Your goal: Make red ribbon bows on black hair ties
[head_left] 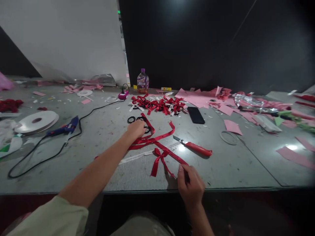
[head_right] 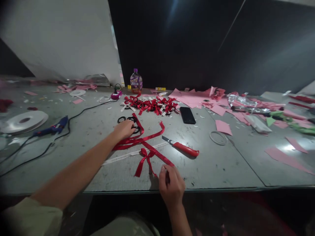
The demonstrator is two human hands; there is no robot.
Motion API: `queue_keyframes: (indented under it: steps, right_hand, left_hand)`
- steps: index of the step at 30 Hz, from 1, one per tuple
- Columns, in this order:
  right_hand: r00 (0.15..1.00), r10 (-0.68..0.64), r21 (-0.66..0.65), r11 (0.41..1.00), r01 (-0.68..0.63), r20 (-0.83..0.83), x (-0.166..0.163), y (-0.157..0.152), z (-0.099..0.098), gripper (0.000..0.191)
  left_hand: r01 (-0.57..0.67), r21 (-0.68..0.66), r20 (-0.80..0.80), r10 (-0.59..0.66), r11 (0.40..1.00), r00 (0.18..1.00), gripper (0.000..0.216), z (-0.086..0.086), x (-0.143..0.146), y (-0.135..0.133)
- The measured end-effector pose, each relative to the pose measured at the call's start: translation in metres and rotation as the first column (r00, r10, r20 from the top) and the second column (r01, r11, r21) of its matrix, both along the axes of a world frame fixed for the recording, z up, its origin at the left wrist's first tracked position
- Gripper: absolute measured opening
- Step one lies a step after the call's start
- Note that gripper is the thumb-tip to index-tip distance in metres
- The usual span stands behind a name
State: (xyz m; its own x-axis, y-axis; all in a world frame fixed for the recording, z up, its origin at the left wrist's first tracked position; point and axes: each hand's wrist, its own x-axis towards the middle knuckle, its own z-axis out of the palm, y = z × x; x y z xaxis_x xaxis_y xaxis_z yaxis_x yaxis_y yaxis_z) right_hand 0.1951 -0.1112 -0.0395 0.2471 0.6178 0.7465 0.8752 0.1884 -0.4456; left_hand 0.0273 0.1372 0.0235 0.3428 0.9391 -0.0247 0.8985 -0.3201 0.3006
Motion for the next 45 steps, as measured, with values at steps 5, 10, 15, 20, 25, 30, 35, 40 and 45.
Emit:
queue_keyframes:
  steps: [5,10,15,20,25,30,35,40,45]
  right_hand:
    - [0.993,-0.101,-0.050,0.994,0.098,-0.068,0.009,0.007,0.014,0.011]
    - [0.977,-0.206,-0.117,0.973,0.199,-0.051,0.042,0.038,0.033,0.014]
    - [0.970,-0.242,-0.067,0.969,0.240,-0.027,0.058,0.055,0.024,0.015]
    - [0.962,-0.273,-0.022,0.962,0.273,0.004,0.060,0.050,0.020,0.013]
    - [0.969,-0.242,-0.018,0.970,0.243,0.050,0.061,0.052,0.020,0.013]
    - [0.966,-0.247,-0.030,0.968,0.250,0.072,0.066,0.056,0.013,0.014]
    - [0.976,-0.114,0.020,0.993,0.113,0.186,0.049,0.048,0.024,0.015]
    - [0.937,0.346,-0.250,0.903,-0.348,-0.053,-0.021,0.027,0.047,0.038]
    - [0.869,0.378,-0.315,0.822,-0.474,-0.320,-0.073,0.023,0.051,0.023]
  left_hand:
    - [0.000,-0.026,-0.044,-0.002,1.000,0.999,0.026,0.010,-0.011,0.021]
    - [-0.076,0.023,0.053,0.075,0.997,0.996,0.015,0.022,-0.046,0.027]
    - [-0.073,-0.067,0.257,0.088,0.995,0.962,0.015,0.002,-0.062,0.025]
    - [-0.057,-0.189,0.574,0.158,0.980,0.804,0.022,-0.003,-0.083,0.009]
    - [0.059,-0.333,0.832,0.264,0.941,0.487,0.033,0.018,-0.106,-0.045]
    - [0.313,-0.506,0.852,0.522,0.804,0.039,0.021,0.024,-0.101,-0.096]
    - [0.419,-0.557,0.725,0.665,0.718,-0.176,0.018,0.016,-0.089,-0.135]
    - [0.442,-0.606,0.708,0.701,0.662,-0.080,0.024,0.005,-0.069,-0.180]
    - [0.425,-0.615,0.734,0.679,0.664,0.000,0.030,-0.008,-0.059,-0.210]
